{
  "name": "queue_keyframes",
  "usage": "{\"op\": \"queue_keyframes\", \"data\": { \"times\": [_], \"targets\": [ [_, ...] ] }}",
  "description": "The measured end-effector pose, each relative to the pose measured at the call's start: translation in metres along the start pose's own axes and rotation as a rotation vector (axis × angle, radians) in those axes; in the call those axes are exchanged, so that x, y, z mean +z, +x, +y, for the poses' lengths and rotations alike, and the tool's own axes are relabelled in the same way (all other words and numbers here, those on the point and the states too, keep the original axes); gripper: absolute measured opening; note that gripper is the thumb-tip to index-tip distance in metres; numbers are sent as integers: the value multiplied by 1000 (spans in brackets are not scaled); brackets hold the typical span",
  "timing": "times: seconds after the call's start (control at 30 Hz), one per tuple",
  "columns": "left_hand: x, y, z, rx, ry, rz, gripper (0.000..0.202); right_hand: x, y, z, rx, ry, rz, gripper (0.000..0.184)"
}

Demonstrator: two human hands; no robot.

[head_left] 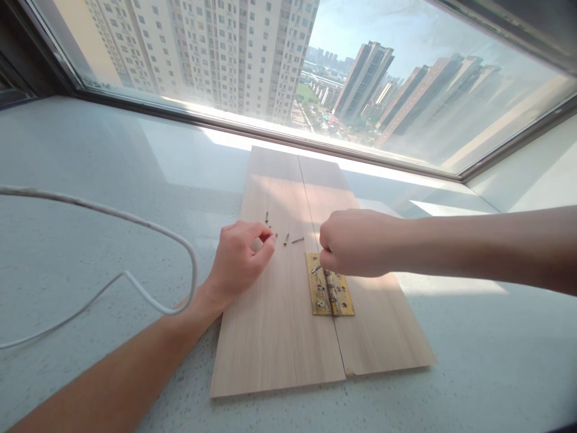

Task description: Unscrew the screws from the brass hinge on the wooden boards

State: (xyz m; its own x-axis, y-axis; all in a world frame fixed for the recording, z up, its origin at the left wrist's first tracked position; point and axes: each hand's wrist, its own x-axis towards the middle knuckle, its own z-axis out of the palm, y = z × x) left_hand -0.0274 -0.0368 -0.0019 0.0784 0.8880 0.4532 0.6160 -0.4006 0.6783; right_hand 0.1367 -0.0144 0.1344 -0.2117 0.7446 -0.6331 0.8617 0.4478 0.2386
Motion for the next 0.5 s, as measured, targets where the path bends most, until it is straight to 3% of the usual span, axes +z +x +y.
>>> {"op": "queue_keyframes", "data": {
  "times": [0.13,0.17,0.23,0.3,0.33,0.4,0.5],
  "targets": [
    [0,-1,0,-28,-15,-4,15,7,-2,10,-594,-502,133,19],
    [0,-2,0,-40,-23,-6,15,8,-2,13,-655,-533,159,20],
    [-1,-2,1,-56,-28,-11,15,10,-3,16,-540,-462,223,24],
    [-1,-1,1,-62,-27,-14,15,9,-5,16,-226,-233,198,29],
    [-1,-1,2,-65,-30,-14,15,8,-5,15,-69,-82,131,30],
    [-1,-1,2,-82,-39,-10,15,3,-3,13,96,228,-89,23],
    [-1,-1,2,-108,-48,-8,15,-6,4,13,136,384,-281,21]
  ]
}}
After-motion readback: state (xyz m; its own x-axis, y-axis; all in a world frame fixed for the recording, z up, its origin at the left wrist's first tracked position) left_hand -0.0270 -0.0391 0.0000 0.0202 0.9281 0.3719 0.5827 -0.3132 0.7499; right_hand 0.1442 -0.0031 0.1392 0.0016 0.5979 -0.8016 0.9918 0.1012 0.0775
